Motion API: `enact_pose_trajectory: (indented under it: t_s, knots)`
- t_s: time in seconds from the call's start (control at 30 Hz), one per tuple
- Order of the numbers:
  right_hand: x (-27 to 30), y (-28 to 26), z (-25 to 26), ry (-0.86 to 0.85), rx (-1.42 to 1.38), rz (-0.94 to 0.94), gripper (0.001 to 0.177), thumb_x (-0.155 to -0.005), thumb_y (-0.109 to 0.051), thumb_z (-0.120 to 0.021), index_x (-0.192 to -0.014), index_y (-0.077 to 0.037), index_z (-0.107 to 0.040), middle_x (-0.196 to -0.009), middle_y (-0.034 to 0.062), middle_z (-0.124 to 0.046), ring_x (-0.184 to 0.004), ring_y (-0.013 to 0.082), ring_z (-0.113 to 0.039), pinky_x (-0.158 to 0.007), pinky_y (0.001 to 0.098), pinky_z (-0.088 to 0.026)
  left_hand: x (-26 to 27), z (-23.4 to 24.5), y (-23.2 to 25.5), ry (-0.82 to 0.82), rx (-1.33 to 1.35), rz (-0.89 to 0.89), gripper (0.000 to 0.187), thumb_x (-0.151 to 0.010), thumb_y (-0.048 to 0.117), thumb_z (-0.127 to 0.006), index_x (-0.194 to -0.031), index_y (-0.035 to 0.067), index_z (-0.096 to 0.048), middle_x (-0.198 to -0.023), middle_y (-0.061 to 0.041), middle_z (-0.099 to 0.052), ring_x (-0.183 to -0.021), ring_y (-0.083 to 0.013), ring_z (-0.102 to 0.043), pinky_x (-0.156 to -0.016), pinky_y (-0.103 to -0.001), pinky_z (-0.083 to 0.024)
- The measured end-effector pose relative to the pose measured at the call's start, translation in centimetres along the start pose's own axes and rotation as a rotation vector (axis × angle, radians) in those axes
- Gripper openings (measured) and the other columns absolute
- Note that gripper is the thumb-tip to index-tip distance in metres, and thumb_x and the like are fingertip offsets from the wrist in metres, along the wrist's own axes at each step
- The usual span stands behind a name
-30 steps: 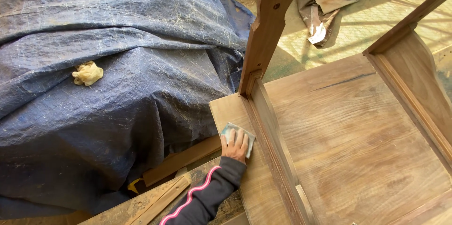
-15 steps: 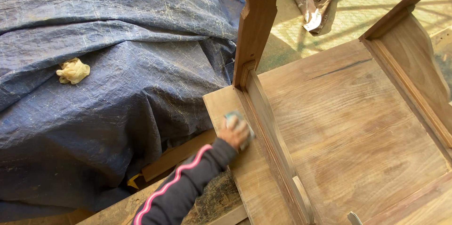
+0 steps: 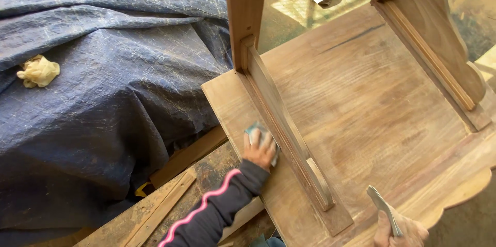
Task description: The person is sanding the surface and legs of a wooden table using sandpaper.
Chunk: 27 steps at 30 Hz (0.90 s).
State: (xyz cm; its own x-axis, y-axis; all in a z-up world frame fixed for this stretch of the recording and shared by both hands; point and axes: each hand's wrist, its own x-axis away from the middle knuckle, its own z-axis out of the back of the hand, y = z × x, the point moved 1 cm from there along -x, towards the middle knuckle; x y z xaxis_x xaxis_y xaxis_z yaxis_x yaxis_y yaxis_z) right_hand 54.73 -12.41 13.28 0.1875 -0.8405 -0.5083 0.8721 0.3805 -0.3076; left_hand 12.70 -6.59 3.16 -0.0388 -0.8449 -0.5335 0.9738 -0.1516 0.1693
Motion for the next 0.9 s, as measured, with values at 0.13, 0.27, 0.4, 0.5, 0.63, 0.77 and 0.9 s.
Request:
enact_pose_trajectory:
  t_s: [0.13,0.27,0.4,0.5,0.63,0.77,0.9]
  knots:
    - [-4.4,-2.7,-0.9,0.024,-0.04,0.014,0.016,-0.093,-0.009,-0.074,-0.108,-0.005,-0.077,-0.077,0.0091,-0.069,-0.066,0.0201,-0.064,-0.07,0.0319,-0.046,4.9,2.9,7.7,-0.042,0.097,-0.053,0.041,-0.081,0.02,-0.075,-0.12,0.007,-0.071,-0.135,-0.016,-0.061,-0.134,-0.0447,-0.047,-0.106,-0.072,-0.042]
    - [-5.0,-4.2,-0.1,0.028,-0.049,0.05,0.015,-0.093,-0.009,-0.075,-0.108,-0.003,-0.076,-0.08,0.0085,-0.067,-0.07,0.0241,-0.063,-0.075,0.0316,-0.043,6.4,-0.1,4.5,0.061,0.022,-0.272,0.029,-0.088,0.015,-0.076,-0.117,0.012,-0.069,-0.134,-0.013,-0.058,-0.132,-0.0358,-0.049,-0.108,-0.067,-0.045]
    - [-5.0,-5.3,0.5,0.019,-0.001,0.013,0.015,-0.094,-0.009,-0.076,-0.108,-0.004,-0.075,-0.083,0.0084,-0.067,-0.073,0.0266,-0.062,-0.079,0.0353,-0.042,-0.5,3.1,-2.1,-0.131,-0.048,-0.025,0.039,-0.074,0.017,-0.075,-0.112,0.012,-0.069,-0.126,-0.01,-0.063,-0.119,-0.0365,-0.054,-0.096,-0.068,-0.045]
    - [-5.3,-5.2,0.6,0.026,-0.011,0.008,0.016,-0.094,-0.01,-0.076,-0.108,-0.004,-0.075,-0.086,0.0082,-0.067,-0.073,0.027,-0.062,-0.079,0.0358,-0.042,1.9,0.9,1.5,-0.065,-0.078,-0.008,0.038,-0.078,0.021,-0.076,-0.113,0.009,-0.068,-0.126,-0.013,-0.064,-0.118,-0.0386,-0.056,-0.1,-0.07,-0.043]
    - [-5.3,-5.4,0.9,0.034,-0.044,-0.001,0.016,-0.094,-0.01,-0.076,-0.109,-0.005,-0.076,-0.084,0.0077,-0.067,-0.072,0.0263,-0.062,-0.079,0.0357,-0.042,6.8,2.8,11.8,-0.087,-0.048,-0.169,0.029,-0.086,0.022,-0.074,-0.111,0.008,-0.07,-0.127,-0.018,-0.064,-0.12,-0.0379,-0.061,-0.109,-0.068,-0.042]
    - [-5.3,-5.4,1.0,0.042,-0.065,0.028,0.018,-0.095,-0.011,-0.075,-0.113,-0.006,-0.076,-0.089,0.0083,-0.069,-0.076,0.0262,-0.063,-0.081,0.0359,-0.043,8.4,4.4,14.3,-0.092,0.238,-0.319,0.029,-0.087,0.029,-0.073,-0.107,0.009,-0.069,-0.126,-0.016,-0.066,-0.12,-0.0333,-0.062,-0.11,-0.071,-0.04]
    - [-5.2,-5.2,1.1,0.038,-0.078,0.036,0.019,-0.096,-0.012,-0.074,-0.114,-0.007,-0.076,-0.089,0.0078,-0.069,-0.079,0.0262,-0.064,-0.083,0.0356,-0.042,4.4,4.0,9.5,-0.101,0.012,-0.312,0.028,-0.079,0.026,-0.071,-0.103,0.013,-0.071,-0.118,-0.012,-0.069,-0.111,-0.0331,-0.063,-0.105,-0.07,-0.04]
